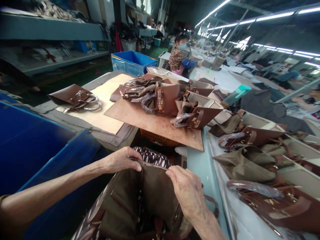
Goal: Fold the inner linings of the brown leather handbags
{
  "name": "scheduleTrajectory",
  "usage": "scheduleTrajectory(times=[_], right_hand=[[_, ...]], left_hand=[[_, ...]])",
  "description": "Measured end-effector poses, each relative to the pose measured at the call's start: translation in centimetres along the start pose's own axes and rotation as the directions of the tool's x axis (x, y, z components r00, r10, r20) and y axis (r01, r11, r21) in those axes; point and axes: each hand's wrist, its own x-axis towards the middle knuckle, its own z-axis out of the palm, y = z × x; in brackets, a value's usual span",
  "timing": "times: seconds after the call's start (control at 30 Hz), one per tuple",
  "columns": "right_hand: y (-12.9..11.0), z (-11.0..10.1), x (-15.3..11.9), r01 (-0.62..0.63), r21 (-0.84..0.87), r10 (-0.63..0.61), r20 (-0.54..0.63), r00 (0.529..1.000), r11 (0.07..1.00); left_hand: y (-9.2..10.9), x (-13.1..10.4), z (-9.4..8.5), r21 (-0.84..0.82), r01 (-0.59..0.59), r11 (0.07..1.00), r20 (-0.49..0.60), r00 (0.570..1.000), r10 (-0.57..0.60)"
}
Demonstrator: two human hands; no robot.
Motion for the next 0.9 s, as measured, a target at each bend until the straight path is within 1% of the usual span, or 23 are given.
scheduleTrajectory(times=[0.17, 0.33, 0.5, 0.6, 0.73, 0.8, 0.9], right_hand=[[0.2, 0.0, -0.1, 0.017, -0.029, -0.017, -0.010, 1.000, 0.999], [0.2, -0.1, -0.2, 0.006, -0.014, -0.006, 0.027, 1.000, 1.000], [0.3, -0.2, -0.3, 0.013, 0.006, -0.013, 0.025, 1.000, 1.000], [0.4, -0.3, -0.3, 0.004, 0.012, -0.005, 0.031, 1.000, 1.000], [0.3, -0.2, -0.3, -0.008, 0.016, 0.007, 0.043, 0.999, 1.000], [0.3, -0.1, -0.3, -0.001, 0.025, 0.000, 0.045, 0.999, 1.000], [0.3, 0.0, -0.4, -0.002, 0.039, 0.001, 0.042, 0.999, 0.999]], left_hand=[[-0.2, 0.1, 0.1, -0.001, -0.008, 1.000, -0.003, 1.000, 0.008], [-0.7, 0.1, 0.6, -0.043, 0.007, 0.999, 0.001, 1.000, -0.007], [-1.2, 0.2, 0.8, -0.081, -0.007, 0.997, 0.010, 1.000, 0.008], [-1.0, 0.2, 0.8, -0.088, 0.007, 0.996, 0.018, 1.000, -0.006], [-0.3, 0.1, 0.6, -0.100, -0.001, 0.995, 0.041, 0.999, 0.005], [0.1, 0.1, 0.5, -0.063, -0.016, 0.998, 0.045, 0.999, 0.019], [0.4, 0.2, 0.4, 0.054, -0.027, 0.998, 0.046, 0.999, 0.024]])
